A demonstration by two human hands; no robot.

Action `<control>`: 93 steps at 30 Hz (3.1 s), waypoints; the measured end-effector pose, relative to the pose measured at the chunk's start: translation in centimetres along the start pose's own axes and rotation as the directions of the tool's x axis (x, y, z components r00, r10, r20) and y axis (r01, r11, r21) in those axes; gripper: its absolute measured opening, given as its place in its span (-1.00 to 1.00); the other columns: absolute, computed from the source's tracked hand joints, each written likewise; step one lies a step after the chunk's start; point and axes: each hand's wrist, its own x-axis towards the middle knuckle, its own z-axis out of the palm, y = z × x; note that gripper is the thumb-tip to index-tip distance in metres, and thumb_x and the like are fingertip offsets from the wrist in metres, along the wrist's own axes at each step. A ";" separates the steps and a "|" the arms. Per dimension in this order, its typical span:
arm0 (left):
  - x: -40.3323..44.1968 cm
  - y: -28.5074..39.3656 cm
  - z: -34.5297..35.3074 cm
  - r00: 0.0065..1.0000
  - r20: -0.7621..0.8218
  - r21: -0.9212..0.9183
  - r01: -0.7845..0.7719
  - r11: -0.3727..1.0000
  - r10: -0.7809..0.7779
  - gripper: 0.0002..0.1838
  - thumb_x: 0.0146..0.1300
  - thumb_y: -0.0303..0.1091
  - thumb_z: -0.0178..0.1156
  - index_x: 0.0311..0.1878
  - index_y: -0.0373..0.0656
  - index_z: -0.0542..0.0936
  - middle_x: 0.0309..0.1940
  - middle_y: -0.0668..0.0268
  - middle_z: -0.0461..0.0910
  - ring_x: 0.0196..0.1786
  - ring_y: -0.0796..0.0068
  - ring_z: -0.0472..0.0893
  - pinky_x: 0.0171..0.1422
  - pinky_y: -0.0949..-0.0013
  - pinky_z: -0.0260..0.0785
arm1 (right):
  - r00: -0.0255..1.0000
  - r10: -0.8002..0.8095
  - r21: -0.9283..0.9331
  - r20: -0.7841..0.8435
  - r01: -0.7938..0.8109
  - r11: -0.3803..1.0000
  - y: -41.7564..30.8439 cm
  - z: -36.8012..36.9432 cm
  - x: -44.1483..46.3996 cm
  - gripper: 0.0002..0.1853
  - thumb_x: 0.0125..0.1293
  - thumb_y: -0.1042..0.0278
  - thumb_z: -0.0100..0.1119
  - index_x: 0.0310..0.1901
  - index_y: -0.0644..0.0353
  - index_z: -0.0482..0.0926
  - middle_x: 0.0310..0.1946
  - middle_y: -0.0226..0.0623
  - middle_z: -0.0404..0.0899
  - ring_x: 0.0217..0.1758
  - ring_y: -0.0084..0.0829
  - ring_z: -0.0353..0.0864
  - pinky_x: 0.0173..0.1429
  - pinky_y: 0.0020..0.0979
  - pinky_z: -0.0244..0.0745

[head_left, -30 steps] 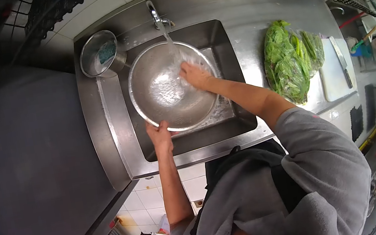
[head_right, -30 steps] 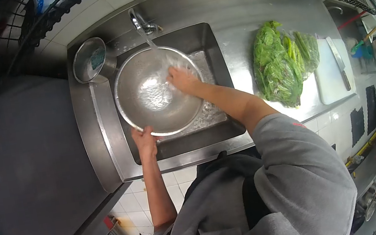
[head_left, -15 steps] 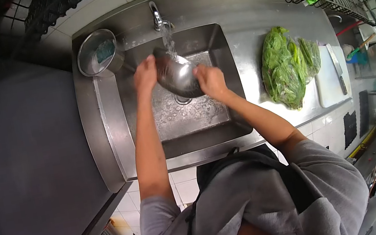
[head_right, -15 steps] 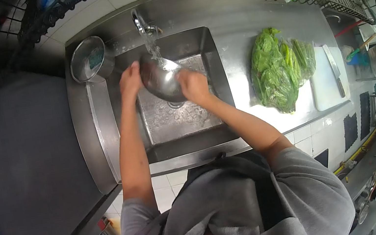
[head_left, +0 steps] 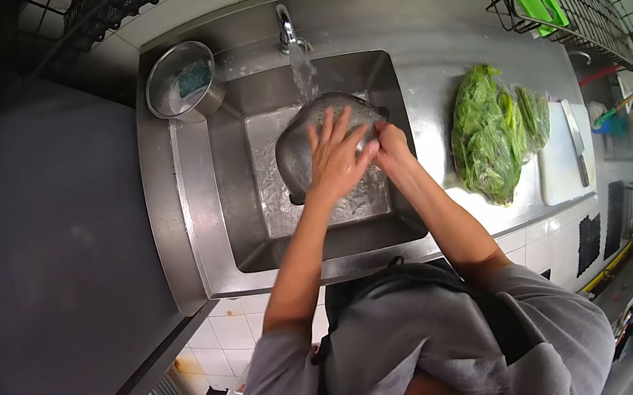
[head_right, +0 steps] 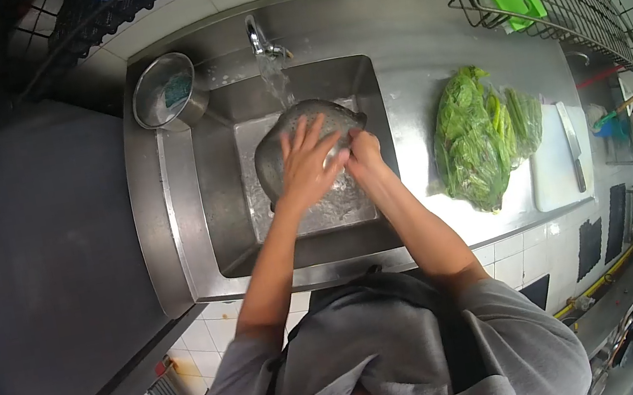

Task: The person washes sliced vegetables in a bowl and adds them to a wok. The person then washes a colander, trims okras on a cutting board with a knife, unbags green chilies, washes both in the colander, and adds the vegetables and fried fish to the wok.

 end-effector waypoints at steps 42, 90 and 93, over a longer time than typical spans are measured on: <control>-13.6 -8.9 5.1 0.471 0.460 -0.855 0.463 -0.233 -0.753 -0.53 0.31 -0.58 0.06 0.30 -0.37 0.36 0.02 -0.03 0.61 -0.13 0.13 0.77 -0.34 0.17 0.79 | 0.494 0.492 -0.689 0.717 0.395 0.608 -4.0 20.4 1.1 -0.89 0.44 0.68 0.13 -0.06 0.49 0.60 -0.13 0.06 0.71 -0.07 -0.13 0.80 0.02 -0.18 0.80; -2.2 18.1 3.8 0.617 0.212 -0.970 0.227 -0.086 -0.758 -0.58 0.25 -0.63 0.17 0.20 -0.49 0.49 0.05 0.06 0.62 0.05 0.21 0.69 0.22 0.13 0.65 | 0.825 -0.394 -0.883 0.405 0.464 0.065 -39.4 -55.3 -14.9 -0.69 0.41 0.40 0.21 0.10 0.36 0.67 -0.05 0.02 0.76 -0.02 -0.13 0.79 0.11 -0.22 0.67; 7.7 23.1 9.2 0.692 0.390 -0.916 0.355 -0.184 -0.608 -0.74 0.30 -0.52 0.24 0.04 -0.37 0.57 -0.02 0.09 0.66 0.07 0.21 0.67 0.19 0.17 0.61 | 0.830 -0.419 -0.911 0.368 0.412 0.017 -42.5 -58.8 -14.2 -0.70 0.39 0.42 0.22 0.09 0.35 0.68 -0.05 0.04 0.75 -0.03 -0.10 0.79 0.12 -0.21 0.66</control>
